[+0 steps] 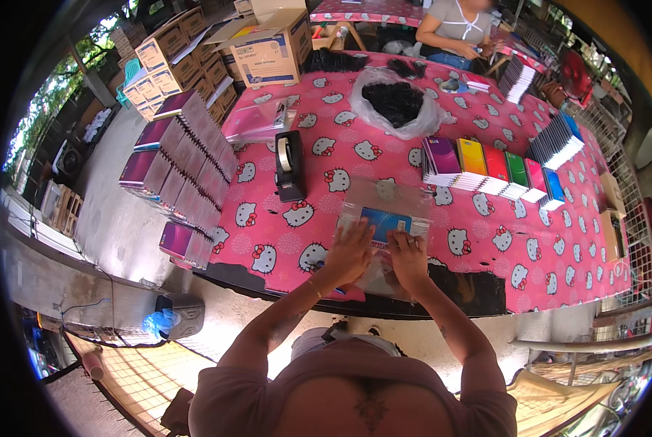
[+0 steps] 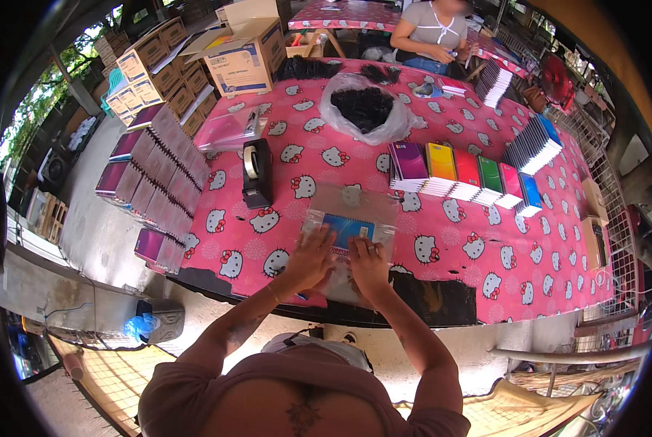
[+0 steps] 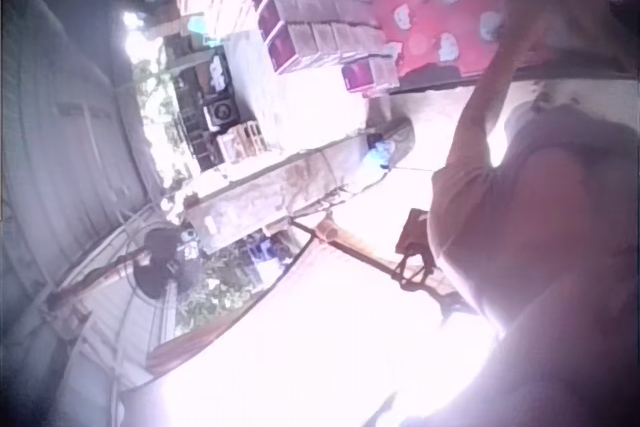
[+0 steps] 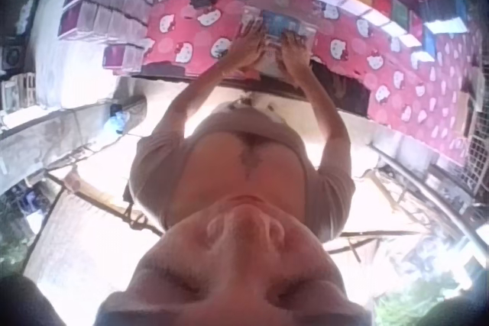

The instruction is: The person picks up colorful booklets from several stacks on a table and places them into small plastic bags, then seals the bags using tape from a dispenser.

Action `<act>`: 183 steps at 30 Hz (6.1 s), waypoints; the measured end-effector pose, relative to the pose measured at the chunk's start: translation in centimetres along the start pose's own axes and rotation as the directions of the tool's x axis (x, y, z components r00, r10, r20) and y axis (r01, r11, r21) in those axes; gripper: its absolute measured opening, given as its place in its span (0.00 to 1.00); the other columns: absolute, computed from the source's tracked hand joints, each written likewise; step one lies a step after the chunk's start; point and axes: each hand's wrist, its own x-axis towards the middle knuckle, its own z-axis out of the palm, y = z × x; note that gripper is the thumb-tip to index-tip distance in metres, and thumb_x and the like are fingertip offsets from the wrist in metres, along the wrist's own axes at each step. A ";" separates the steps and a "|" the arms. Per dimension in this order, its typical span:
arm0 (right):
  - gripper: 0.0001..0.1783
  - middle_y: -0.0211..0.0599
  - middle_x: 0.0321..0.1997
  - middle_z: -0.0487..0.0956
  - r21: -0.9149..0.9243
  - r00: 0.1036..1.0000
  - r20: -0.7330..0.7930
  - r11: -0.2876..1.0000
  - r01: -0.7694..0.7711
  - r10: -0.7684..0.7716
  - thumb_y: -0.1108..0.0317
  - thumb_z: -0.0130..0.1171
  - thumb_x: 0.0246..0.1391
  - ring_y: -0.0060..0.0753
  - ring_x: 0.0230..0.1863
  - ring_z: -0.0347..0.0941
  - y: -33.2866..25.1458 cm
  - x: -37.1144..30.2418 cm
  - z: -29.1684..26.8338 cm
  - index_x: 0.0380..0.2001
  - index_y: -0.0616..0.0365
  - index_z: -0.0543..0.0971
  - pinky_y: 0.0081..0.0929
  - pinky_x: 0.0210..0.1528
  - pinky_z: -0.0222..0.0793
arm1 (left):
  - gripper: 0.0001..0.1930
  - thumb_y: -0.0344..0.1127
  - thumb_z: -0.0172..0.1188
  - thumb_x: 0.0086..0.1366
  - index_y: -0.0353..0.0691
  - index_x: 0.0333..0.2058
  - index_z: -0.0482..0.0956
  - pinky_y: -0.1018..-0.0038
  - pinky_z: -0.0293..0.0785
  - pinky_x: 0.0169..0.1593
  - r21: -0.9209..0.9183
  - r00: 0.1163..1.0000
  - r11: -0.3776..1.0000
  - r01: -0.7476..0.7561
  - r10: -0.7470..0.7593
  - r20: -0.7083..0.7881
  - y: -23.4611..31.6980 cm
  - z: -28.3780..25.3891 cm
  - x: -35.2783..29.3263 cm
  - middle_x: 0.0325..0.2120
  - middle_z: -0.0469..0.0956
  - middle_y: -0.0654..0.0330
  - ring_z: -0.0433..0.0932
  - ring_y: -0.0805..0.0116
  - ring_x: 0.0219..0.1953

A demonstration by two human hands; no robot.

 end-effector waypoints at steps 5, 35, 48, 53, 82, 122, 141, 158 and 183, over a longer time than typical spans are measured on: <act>0.23 0.31 0.52 0.77 0.027 0.999 -0.042 1.000 0.015 -0.014 0.63 0.60 0.49 0.31 0.56 0.75 -0.2 0.0 0.1 0.50 0.54 0.79 0.38 0.58 0.62 | 0.18 0.36 0.64 0.62 0.33 0.48 0.80 0.61 0.75 0.48 -0.078 0.875 0.927 0.367 -0.373 -0.309 -13.2 -2.4 -0.4 0.49 0.76 0.43 0.76 0.49 0.50; 0.18 0.29 0.42 0.76 0.246 0.995 -0.089 0.967 0.062 -0.041 0.60 0.66 0.49 0.35 0.51 0.74 1.9 0.0 0.1 0.44 0.49 0.80 0.41 0.52 0.63 | 0.18 0.50 0.61 0.62 0.38 0.31 0.85 0.57 0.78 0.43 -0.041 0.749 0.781 0.624 -0.582 0.316 1.8 2.0 5.4 0.27 0.84 0.47 0.84 0.48 0.33; 0.32 0.41 0.60 0.74 0.616 0.908 0.405 0.766 -0.184 -0.108 0.43 0.57 0.59 0.45 0.54 0.73 8.9 8.3 2.3 0.58 0.52 0.76 0.46 0.53 0.70 | 0.17 0.39 0.64 0.61 0.42 0.47 0.77 0.56 0.72 0.48 0.040 0.975 0.990 -0.138 0.143 -0.172 3.8 1.9 1.2 0.33 0.78 0.48 0.79 0.51 0.37; 0.43 0.39 0.63 0.75 0.599 0.571 0.793 0.097 -0.795 -0.214 0.29 0.42 0.63 0.38 0.46 0.79 12.1 11.3 -3.3 0.67 0.51 0.66 0.38 0.46 0.75 | 0.13 0.28 0.59 0.64 0.39 0.48 0.76 0.57 0.77 0.42 -0.469 0.885 0.857 0.216 -0.375 -0.277 2.4 -0.6 1.6 0.37 0.80 0.45 0.82 0.48 0.40; 0.45 0.43 0.63 0.70 0.486 0.552 0.832 -0.555 -0.675 0.058 0.25 0.38 0.61 0.43 0.60 0.70 4.8 3.8 -1.1 0.69 0.46 0.63 0.40 0.62 0.67 | 0.35 0.30 0.68 0.53 0.42 0.61 0.67 0.63 0.81 0.44 -0.539 0.964 0.799 0.267 -0.230 0.136 -2.1 -1.1 1.9 0.61 0.62 0.46 0.80 0.50 0.46; 0.09 0.39 0.39 0.79 0.735 0.996 -0.031 0.677 -0.038 0.090 0.68 0.61 0.56 0.50 0.38 0.78 1.4 2.2 0.3 0.39 0.55 0.76 0.41 0.40 0.76 | 0.10 0.31 0.61 0.56 0.37 0.37 0.79 0.57 0.72 0.55 -0.150 0.995 0.984 -0.092 0.097 0.030 6.9 -1.3 -1.4 0.33 0.75 0.53 0.77 0.52 0.39; 0.01 0.40 0.34 0.78 0.697 0.984 -0.024 0.708 -0.112 0.179 0.72 0.56 0.60 0.46 0.34 0.77 1.2 4.3 1.6 0.35 0.56 0.74 0.38 0.35 0.73 | 0.05 0.32 0.63 0.53 0.39 0.30 0.80 0.53 0.69 0.60 -0.096 0.995 0.995 0.017 -0.007 0.100 7.4 -1.3 -1.9 0.30 0.77 0.56 0.79 0.56 0.38; 0.12 0.40 0.38 0.82 0.886 0.794 -0.013 0.374 -0.273 0.608 0.70 0.58 0.59 0.31 0.40 0.79 8.5 1.3 0.8 0.45 0.62 0.79 0.27 0.42 0.73 | 0.08 0.29 0.66 0.53 0.39 0.34 0.82 0.58 0.74 0.47 -0.128 0.921 0.929 0.346 -0.362 -0.143 1.1 -4.4 -8.2 0.37 0.80 0.55 0.78 0.51 0.43; 0.32 0.48 0.48 0.81 0.780 0.782 0.621 0.147 -0.609 -0.052 0.60 0.70 0.51 0.34 0.46 0.80 5.6 5.1 3.8 0.55 0.65 0.74 0.32 0.48 0.75 | 0.10 0.34 0.72 0.55 0.40 0.30 0.79 0.78 0.71 0.27 -0.578 0.327 -0.435 0.691 -0.524 0.786 -0.2 1.9 0.4 0.23 0.77 0.67 0.78 0.75 0.26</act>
